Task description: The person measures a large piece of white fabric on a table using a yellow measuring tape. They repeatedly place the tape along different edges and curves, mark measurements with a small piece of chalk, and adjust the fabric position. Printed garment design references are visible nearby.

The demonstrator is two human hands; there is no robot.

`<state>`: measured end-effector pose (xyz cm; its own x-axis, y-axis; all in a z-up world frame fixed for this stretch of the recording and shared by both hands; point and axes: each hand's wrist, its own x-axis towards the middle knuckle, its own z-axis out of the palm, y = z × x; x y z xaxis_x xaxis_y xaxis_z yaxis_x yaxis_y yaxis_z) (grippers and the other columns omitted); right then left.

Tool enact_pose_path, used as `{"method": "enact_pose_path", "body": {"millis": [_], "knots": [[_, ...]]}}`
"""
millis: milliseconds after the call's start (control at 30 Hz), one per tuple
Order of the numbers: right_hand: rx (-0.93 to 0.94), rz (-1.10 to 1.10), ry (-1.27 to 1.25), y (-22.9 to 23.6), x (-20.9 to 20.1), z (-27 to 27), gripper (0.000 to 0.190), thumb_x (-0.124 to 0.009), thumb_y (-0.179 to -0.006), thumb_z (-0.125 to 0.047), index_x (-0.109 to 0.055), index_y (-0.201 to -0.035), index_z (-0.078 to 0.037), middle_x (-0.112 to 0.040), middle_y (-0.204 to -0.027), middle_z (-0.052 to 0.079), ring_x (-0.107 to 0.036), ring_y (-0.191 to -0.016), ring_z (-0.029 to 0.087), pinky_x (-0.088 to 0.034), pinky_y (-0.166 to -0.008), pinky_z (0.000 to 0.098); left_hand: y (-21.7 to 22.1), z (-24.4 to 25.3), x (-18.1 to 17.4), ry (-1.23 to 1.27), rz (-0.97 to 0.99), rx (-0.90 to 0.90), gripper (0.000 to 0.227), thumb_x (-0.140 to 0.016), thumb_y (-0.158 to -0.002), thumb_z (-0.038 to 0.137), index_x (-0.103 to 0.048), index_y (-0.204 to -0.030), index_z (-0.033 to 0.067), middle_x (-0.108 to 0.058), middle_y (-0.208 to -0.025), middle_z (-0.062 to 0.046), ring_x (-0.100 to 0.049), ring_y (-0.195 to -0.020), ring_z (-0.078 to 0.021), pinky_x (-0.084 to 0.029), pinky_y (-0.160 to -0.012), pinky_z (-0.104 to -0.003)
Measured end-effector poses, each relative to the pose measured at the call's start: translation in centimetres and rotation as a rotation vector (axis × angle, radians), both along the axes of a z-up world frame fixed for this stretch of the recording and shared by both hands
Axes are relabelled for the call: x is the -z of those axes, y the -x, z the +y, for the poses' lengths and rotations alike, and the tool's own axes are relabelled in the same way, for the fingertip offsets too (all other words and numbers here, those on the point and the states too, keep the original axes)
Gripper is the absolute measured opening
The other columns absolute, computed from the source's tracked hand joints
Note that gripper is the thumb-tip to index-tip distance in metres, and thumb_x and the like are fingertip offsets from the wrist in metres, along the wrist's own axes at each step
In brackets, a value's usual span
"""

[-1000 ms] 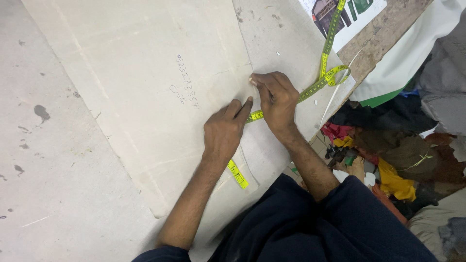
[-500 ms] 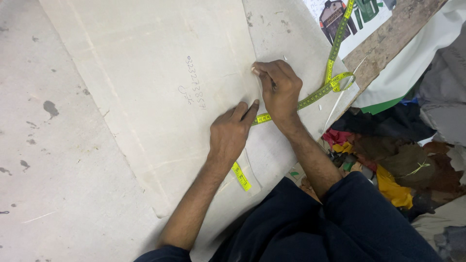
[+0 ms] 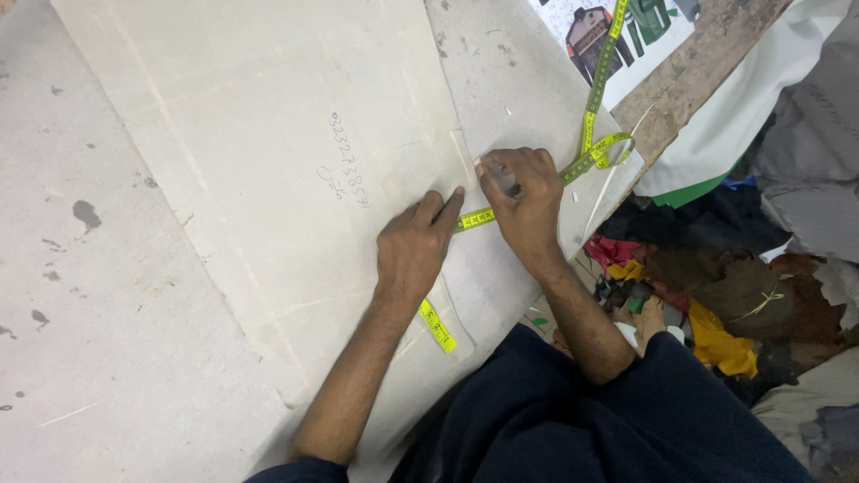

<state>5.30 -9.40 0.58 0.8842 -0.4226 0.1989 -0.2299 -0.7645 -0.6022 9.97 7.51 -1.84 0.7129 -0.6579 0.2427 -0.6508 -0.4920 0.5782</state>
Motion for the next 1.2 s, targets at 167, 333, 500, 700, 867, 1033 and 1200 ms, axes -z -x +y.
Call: {"method": "enact_pose_path", "body": {"millis": [167, 333, 500, 700, 867, 1033, 1200], "knots": [[-0.014, 0.032, -0.078, 1.4, -0.8, 0.2, 0.024, -0.078, -0.086, 0.004, -0.074, -0.109, -0.002, -0.072, -0.096, 0.008, -0.063, -0.08, 0.02, -0.052, -0.069, 0.0328, 0.2, 0.0, -0.1, 0.017, 0.008, -0.005, 0.041, -0.075, -0.085, 0.009, -0.074, -0.126, 0.0114, -0.058, -0.092, -0.002, -0.065, -0.073, -0.0151, -0.054, -0.058, -0.031], [0.018, 0.026, -0.15, 2.1, -0.8, 1.9, 0.023, -0.078, -0.089, 0.004, -0.074, -0.11, -0.002, -0.072, -0.097, 0.008, -0.059, -0.063, 0.013, -0.049, -0.057, 0.0283, 0.3, 0.0, 0.0, -0.002, 0.007, -0.006, 0.043, -0.075, -0.085, 0.007, -0.074, -0.128, 0.0128, -0.057, -0.092, -0.002, -0.064, -0.071, -0.0144, -0.054, -0.058, -0.03], [0.085, 0.008, -0.207, 2.0, 0.3, 2.8, 0.022, -0.079, -0.089, 0.004, -0.074, -0.11, -0.002, -0.07, -0.093, 0.008, -0.056, -0.059, 0.009, -0.047, -0.053, 0.0261, 0.3, 0.0, 0.1, 0.002, 0.016, -0.015, 0.043, -0.075, -0.085, 0.007, -0.074, -0.128, 0.0149, -0.056, -0.091, -0.001, -0.064, -0.073, -0.015, -0.053, -0.058, -0.031], [0.132, -0.022, -0.232, 2.1, 1.1, 2.8, 0.024, -0.079, -0.089, 0.003, -0.074, -0.112, -0.002, -0.07, -0.095, 0.007, -0.058, -0.063, 0.007, -0.049, -0.054, 0.0239, 0.3, -0.1, 0.3, 0.008, 0.045, -0.011, 0.042, -0.074, -0.088, 0.007, -0.073, -0.129, 0.0147, -0.056, -0.09, -0.001, -0.063, -0.071, -0.014, -0.053, -0.058, -0.03], [0.147, 0.02, -0.268, 1.7, 0.9, 2.7, 0.029, -0.078, -0.088, 0.003, -0.074, -0.116, 0.0, -0.068, -0.092, 0.006, -0.061, -0.064, 0.006, -0.05, -0.054, 0.0222, 0.4, -0.1, 0.2, 0.005, 0.042, -0.017, 0.041, -0.073, -0.088, 0.007, -0.075, -0.128, 0.0144, -0.055, -0.088, -0.001, -0.063, -0.07, -0.0144, -0.053, -0.058, -0.031], [0.099, 0.066, -0.198, 1.5, 0.1, 2.5, 0.021, -0.079, -0.09, 0.002, -0.076, -0.111, 0.0, -0.066, -0.087, 0.008, -0.058, -0.062, 0.01, -0.047, -0.053, 0.0258, 0.3, -0.2, 0.1, 0.0, 0.063, -0.019, 0.037, -0.072, -0.091, 0.006, -0.075, -0.127, 0.0138, -0.057, -0.09, -0.001, -0.063, -0.072, -0.014, -0.053, -0.059, -0.03], [0.069, 0.079, -0.212, 1.1, -0.4, 2.3, 0.017, -0.077, -0.092, 0.003, -0.076, -0.109, 0.002, -0.066, -0.086, 0.01, -0.062, -0.064, 0.012, -0.048, -0.055, 0.0265, 0.1, 0.0, 0.0, -0.006, 0.041, 0.015, 0.042, -0.07, -0.087, 0.006, -0.073, -0.128, 0.0099, -0.06, -0.094, -0.002, -0.065, -0.077, -0.0163, -0.054, -0.062, -0.032]]}}
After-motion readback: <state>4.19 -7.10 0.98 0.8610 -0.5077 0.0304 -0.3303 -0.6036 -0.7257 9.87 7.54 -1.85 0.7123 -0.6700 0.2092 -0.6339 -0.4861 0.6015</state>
